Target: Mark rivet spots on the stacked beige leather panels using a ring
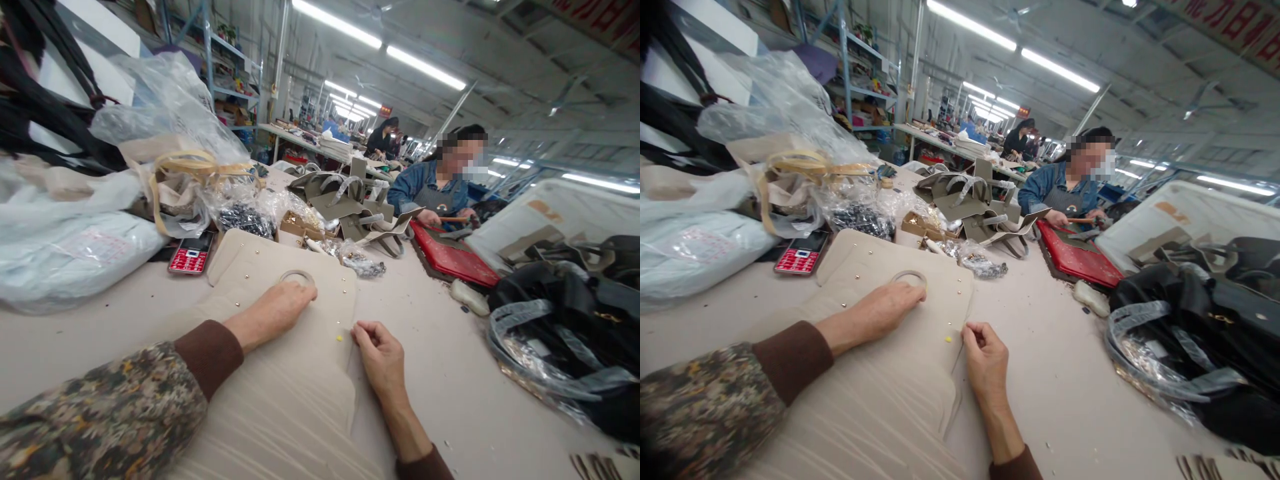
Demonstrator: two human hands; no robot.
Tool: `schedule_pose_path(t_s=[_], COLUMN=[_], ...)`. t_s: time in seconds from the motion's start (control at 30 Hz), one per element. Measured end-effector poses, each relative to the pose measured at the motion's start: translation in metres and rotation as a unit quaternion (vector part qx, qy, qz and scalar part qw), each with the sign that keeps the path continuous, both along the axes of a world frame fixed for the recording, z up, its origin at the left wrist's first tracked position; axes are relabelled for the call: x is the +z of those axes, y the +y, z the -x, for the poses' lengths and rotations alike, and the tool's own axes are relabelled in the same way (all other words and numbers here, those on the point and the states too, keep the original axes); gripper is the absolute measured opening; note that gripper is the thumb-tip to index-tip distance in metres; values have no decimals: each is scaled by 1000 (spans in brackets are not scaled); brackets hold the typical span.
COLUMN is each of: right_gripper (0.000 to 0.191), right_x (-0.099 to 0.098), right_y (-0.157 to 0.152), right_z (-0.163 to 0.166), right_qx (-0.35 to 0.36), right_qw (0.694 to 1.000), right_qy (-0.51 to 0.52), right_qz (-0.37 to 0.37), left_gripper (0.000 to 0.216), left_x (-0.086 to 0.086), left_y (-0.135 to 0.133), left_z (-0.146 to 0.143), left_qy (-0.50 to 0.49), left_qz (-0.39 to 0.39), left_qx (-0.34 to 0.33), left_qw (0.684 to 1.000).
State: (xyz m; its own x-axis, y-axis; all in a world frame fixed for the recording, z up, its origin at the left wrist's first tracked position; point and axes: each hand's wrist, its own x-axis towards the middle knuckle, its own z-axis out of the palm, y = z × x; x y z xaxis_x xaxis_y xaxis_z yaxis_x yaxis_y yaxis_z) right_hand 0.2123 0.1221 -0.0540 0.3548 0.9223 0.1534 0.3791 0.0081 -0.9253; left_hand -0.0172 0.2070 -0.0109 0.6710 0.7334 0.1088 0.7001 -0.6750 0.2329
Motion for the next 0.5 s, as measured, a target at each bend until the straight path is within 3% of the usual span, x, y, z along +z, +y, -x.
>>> schedule_pose_path(t_s=[0.3, 0.5], right_gripper=[29, 32], right_x=[8, 23], right_y=[0, 6], right_z=[4, 4], right_qx=[21, 96], right_qw=[998, 982], right_qy=[45, 57], right_qz=[27, 150], left_gripper=[25, 17], left_x=[1, 4], left_y=[-10, -16], left_z=[-3, 1], left_qy=[13, -14], left_qz=[33, 32], left_qx=[6, 13], left_qw=[999, 999])
